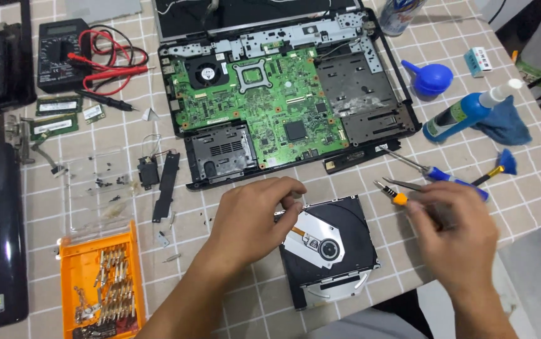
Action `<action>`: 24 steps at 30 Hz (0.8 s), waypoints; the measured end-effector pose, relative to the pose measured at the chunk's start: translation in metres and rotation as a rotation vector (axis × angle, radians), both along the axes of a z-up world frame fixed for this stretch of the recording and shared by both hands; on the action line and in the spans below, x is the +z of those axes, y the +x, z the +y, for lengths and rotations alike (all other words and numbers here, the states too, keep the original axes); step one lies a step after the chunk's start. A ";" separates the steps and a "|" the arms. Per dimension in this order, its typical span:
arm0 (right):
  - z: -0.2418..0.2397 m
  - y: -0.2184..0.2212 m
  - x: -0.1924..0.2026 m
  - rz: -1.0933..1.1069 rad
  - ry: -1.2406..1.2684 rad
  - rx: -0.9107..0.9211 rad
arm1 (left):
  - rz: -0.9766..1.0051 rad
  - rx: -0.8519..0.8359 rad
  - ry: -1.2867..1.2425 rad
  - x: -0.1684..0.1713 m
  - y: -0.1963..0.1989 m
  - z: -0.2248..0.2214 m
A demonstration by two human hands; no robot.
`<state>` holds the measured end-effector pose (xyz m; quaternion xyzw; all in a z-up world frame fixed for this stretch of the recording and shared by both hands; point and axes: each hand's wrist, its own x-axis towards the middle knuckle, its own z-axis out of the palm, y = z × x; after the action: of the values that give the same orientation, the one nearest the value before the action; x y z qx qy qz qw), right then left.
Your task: Repairing a laptop optical drive by prying components with a screwdriver and soldering a connection.
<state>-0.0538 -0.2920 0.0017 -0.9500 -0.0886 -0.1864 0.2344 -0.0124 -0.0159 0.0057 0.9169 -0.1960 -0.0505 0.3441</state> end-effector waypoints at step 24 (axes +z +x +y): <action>-0.065 -0.014 -0.052 -0.130 0.002 -0.126 | -0.018 0.345 -1.572 -0.014 0.017 0.025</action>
<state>-0.0675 -0.3571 -0.0503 -0.9394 -0.0437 -0.2620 0.2169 0.0051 0.0092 -0.0084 0.4240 -0.0325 0.1635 0.8902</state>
